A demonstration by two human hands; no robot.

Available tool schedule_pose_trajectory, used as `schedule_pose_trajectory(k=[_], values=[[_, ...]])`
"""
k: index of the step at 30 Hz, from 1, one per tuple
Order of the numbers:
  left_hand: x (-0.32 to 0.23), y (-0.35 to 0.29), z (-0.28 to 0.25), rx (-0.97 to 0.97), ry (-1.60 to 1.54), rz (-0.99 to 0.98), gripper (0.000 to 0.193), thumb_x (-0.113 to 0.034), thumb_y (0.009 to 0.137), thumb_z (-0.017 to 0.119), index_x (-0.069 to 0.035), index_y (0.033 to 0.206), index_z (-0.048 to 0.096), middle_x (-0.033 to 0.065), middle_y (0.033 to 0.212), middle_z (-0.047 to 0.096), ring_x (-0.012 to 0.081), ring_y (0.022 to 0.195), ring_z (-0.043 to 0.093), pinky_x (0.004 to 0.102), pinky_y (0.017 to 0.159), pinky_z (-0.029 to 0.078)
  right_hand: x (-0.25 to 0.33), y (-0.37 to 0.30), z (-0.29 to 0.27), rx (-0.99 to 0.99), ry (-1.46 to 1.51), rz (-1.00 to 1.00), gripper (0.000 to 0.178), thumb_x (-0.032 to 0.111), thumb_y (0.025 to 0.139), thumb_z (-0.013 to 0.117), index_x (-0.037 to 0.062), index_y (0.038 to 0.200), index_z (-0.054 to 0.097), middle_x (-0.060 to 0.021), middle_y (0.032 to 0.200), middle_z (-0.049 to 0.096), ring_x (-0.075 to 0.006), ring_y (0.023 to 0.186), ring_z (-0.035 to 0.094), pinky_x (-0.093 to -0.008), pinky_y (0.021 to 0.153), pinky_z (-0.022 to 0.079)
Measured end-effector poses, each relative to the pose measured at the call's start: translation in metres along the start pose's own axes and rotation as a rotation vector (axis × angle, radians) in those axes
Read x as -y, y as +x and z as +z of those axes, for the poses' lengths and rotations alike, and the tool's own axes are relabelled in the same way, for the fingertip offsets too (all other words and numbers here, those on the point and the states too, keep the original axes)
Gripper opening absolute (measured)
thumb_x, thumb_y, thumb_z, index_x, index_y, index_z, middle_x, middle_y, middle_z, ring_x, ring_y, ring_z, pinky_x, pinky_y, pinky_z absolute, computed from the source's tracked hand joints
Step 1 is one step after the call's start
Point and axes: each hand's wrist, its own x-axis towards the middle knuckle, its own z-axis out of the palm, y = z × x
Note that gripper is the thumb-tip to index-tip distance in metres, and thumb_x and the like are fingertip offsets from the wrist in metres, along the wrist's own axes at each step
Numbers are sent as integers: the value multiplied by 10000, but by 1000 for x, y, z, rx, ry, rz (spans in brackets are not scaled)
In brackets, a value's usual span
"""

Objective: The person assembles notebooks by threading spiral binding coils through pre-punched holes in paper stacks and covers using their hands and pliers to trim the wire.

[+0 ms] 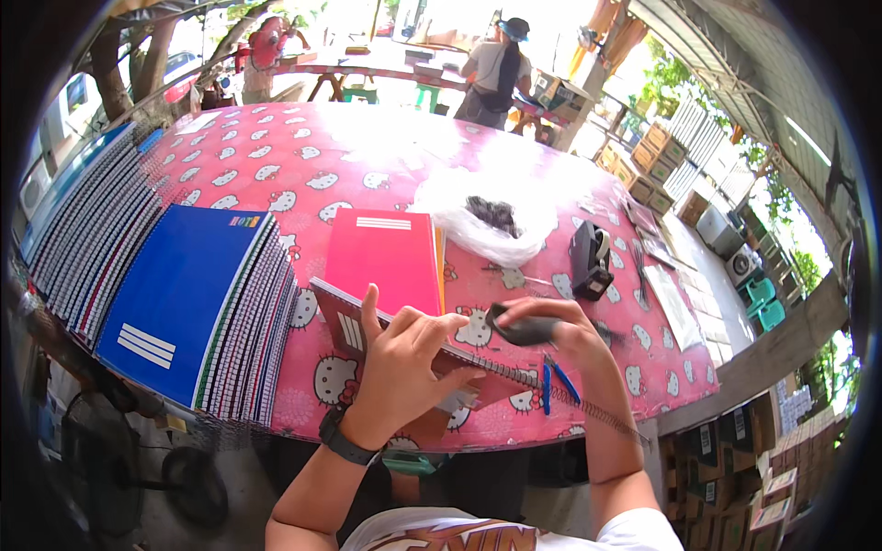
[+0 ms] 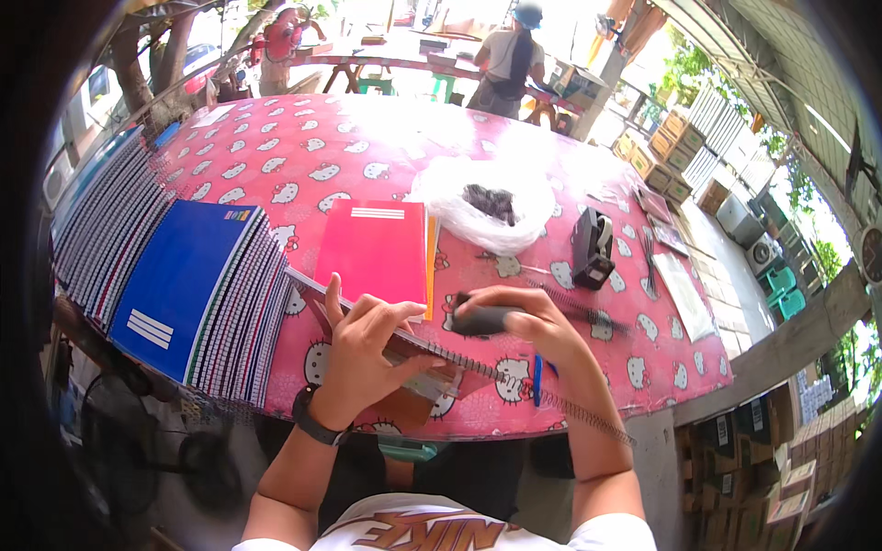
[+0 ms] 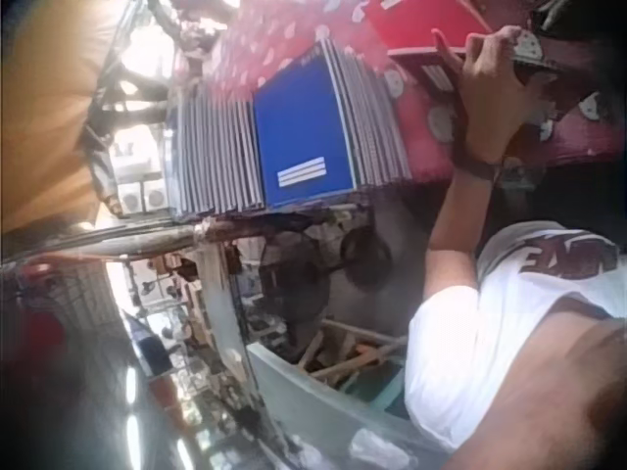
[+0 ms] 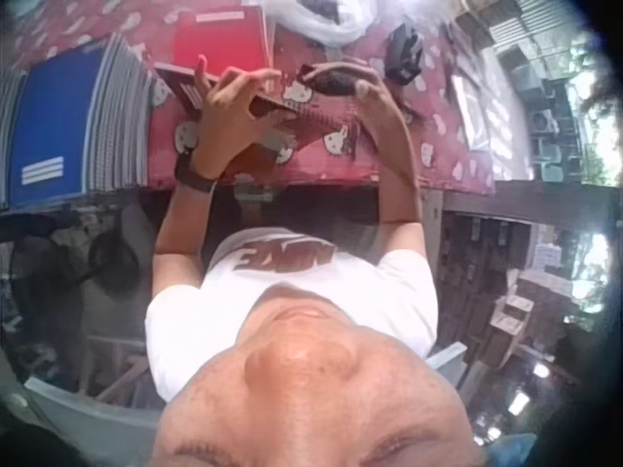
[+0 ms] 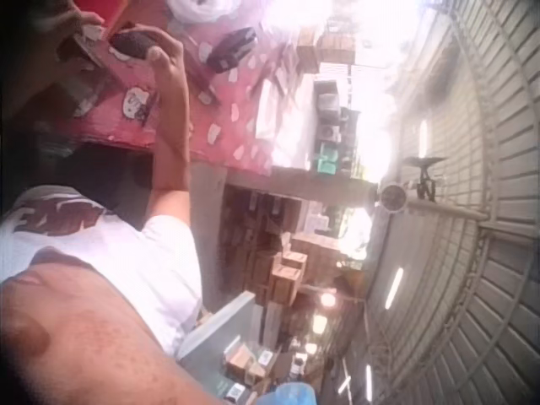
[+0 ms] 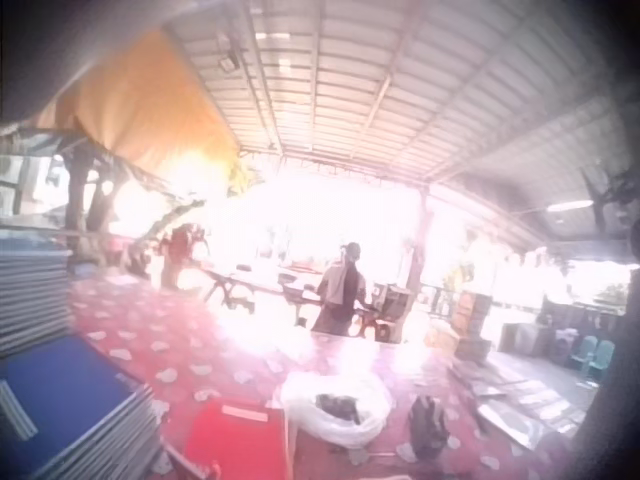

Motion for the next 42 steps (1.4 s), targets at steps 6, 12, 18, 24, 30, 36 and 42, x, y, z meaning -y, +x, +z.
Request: schedule_pose_trajectory(k=[6,12,18,24,30,36,42], values=[[1,-1,-2,-27,49,14,530,-398,632,770,-144,1055,576,-29,777,587,149,868,565,573,1088,51,-5,5,0,6,-122,-45,496,458,812,613,3,1007,642,-89,942,631,-179,979,542,-333,854,419],[9,-3,-12,41,46,-57,513,-410,621,777,-137,1011,588,-40,745,576,136,843,565,561,1094,50,5,16,19,110,-18,-109,541,498,787,624,12,1026,641,-88,1001,626,-164,939,572,-308,853,433],[8,-3,-14,50,8,-109,607,-439,606,785,-134,1085,570,-20,806,581,157,864,573,559,1093,38,8,25,17,321,383,-233,566,487,788,635,-13,1054,625,-91,1031,628,-159,967,568,-310,866,445],[21,-5,-16,-273,113,-177,862,-439,601,809,-77,1278,418,94,1193,497,226,1216,400,530,1094,55,7,26,24,292,464,-246,571,473,806,620,-3,1120,601,-91,1042,632,-171,987,576,-315,868,439],[75,-22,-17,-464,-653,-385,871,-220,636,834,-38,1347,366,63,1115,525,140,1064,480,337,929,365,6,32,28,319,343,-142,668,547,803,597,-32,1135,583,-109,1107,619,-182,1029,569,-312,933,419],[91,-25,-18,-382,-1075,-507,634,-22,738,725,-36,1312,458,-21,906,561,40,762,497,178,641,404,-17,45,25,229,462,-177,439,344,870,590,5,1149,584,-51,1014,627,-139,934,556,-296,832,445],[89,-29,-19,-399,-1043,-620,569,0,766,679,-39,1298,482,-31,876,553,40,763,495,176,648,400,-8,53,35,240,311,-203,454,383,870,578,13,1134,593,-64,1014,625,-122,909,559,-282,779,448]])
